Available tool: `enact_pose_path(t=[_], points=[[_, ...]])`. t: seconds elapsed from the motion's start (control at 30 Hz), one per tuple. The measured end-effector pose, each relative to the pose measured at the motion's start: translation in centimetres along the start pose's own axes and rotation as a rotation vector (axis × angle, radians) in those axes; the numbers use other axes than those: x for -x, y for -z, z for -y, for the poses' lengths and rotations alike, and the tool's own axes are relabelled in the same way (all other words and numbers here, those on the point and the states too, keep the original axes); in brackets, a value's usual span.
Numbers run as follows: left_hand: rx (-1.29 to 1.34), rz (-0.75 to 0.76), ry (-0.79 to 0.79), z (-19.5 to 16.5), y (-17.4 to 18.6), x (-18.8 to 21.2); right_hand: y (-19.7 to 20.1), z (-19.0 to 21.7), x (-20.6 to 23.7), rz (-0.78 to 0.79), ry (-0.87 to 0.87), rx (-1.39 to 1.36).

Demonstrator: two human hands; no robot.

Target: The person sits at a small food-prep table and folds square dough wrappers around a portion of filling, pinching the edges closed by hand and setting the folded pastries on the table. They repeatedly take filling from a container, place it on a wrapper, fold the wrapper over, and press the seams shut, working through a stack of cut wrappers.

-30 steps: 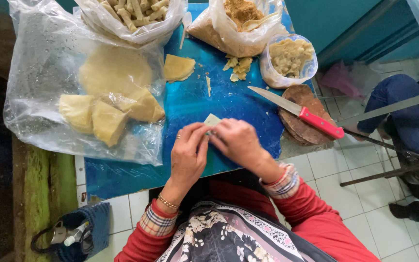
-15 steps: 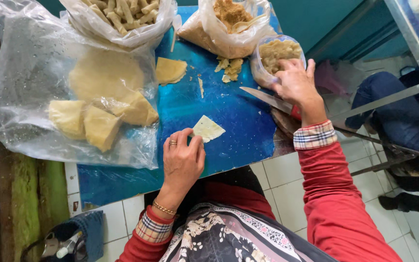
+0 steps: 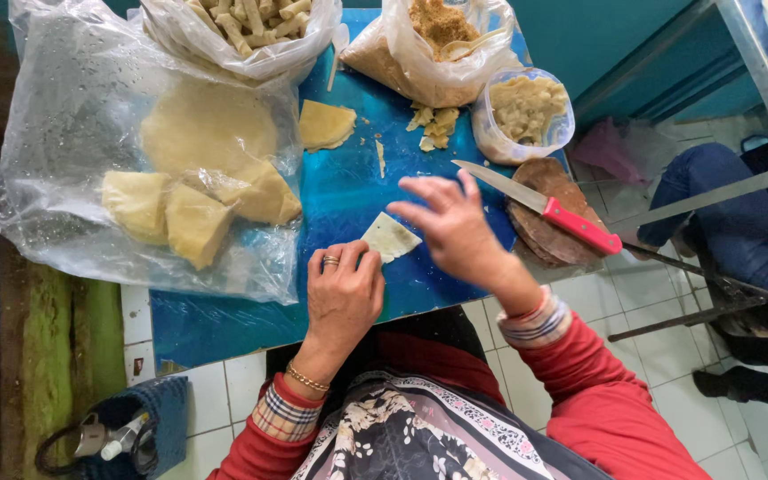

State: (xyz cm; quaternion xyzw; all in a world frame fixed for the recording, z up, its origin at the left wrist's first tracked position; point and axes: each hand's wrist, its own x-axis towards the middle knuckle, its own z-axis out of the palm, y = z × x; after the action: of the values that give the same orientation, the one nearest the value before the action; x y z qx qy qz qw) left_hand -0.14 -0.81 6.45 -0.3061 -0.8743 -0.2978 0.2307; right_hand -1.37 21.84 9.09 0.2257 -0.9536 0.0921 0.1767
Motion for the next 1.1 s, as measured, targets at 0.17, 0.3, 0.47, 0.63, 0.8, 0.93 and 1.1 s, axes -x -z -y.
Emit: enact_pose_path(t=[0.17, 0.3, 0.47, 0.63, 0.8, 0.93, 1.1], points=[[-0.001, 0.008, 0.005, 0.0, 0.1, 0.2, -1.2, 2.1, 0.5, 0.030, 0.089, 0.268], [0.011, 0.018, 0.021, 0.0, 0.0, 0.2, -0.6, 0.7, 0.5, 0.004, 0.158, 0.321], [0.007, 0.023, 0.017, -0.2, 0.1, 0.2, -0.8, 0.6, 0.1, -0.040, 0.059, 0.192], [0.005, 0.017, 0.020, -0.2, 0.2, 0.2, -1.8, 2.8, 1.1, 0.028, 0.038, 0.176], [0.005, -0.015, 0.021, -0.2, 0.1, 0.1, -0.7, 0.7, 1.0, 0.058, -0.051, -0.079], [-0.003, -0.016, 0.022, -0.2, 0.0, 0.1, -1.4, 1.5, 0.7, 0.031, -0.057, 0.002], [-0.013, -0.006, 0.028, -0.3, 0.0, 0.3, -1.1, 3.9, 1.3, 0.013, 0.053, 0.240]])
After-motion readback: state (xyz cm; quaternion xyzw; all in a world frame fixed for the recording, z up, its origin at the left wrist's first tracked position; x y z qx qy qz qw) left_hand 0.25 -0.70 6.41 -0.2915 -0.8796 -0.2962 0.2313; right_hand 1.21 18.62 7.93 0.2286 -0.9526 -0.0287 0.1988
